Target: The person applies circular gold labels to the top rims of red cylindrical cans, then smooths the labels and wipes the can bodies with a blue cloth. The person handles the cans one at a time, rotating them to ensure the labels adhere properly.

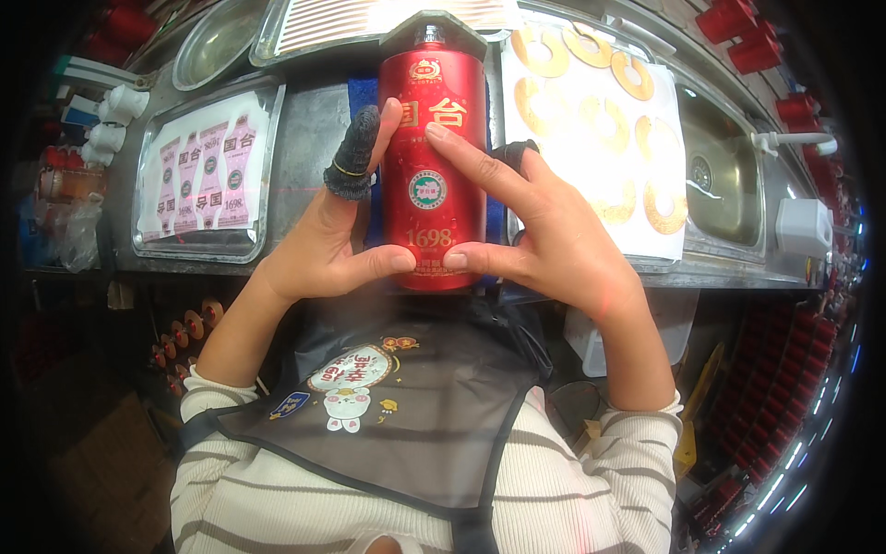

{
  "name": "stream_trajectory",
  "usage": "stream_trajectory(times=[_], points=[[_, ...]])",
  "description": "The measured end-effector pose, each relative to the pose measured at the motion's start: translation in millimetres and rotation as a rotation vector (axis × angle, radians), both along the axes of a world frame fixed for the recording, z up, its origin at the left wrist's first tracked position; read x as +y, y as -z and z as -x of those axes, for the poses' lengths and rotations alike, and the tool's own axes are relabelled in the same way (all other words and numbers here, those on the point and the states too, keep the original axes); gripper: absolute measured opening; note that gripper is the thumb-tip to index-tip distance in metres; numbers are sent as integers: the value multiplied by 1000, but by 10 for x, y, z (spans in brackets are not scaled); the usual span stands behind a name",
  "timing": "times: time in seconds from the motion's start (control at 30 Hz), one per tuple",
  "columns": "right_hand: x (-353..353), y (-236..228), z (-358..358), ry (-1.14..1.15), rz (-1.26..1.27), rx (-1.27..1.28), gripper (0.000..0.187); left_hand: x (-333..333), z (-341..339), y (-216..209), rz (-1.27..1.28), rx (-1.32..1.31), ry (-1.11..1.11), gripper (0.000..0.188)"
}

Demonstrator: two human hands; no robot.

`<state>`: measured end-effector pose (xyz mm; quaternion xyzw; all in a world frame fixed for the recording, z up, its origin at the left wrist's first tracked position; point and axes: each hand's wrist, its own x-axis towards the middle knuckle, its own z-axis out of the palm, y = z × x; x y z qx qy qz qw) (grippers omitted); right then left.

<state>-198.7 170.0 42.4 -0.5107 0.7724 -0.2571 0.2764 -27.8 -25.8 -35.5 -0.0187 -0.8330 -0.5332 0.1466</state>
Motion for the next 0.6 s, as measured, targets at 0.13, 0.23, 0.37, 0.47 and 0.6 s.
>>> stream_trajectory(times=[0.13,0.23,0.37,0.47,0.6], points=[[13,34,24,-17,30,3,101,9,5,-28,15,2,0,103],[10,37,46,-26,16,7,103,7,17,-24,68,37,-4,103],[13,58,51,-32,24,-12,106,-13,24,-24,64,53,-9,103],[22,91,61,-38,29,3,107,-23,30,-6,73,66,-15,102],[12,68,30,-21,-9,-31,107,-49,39,-65,187,36,5,100]])
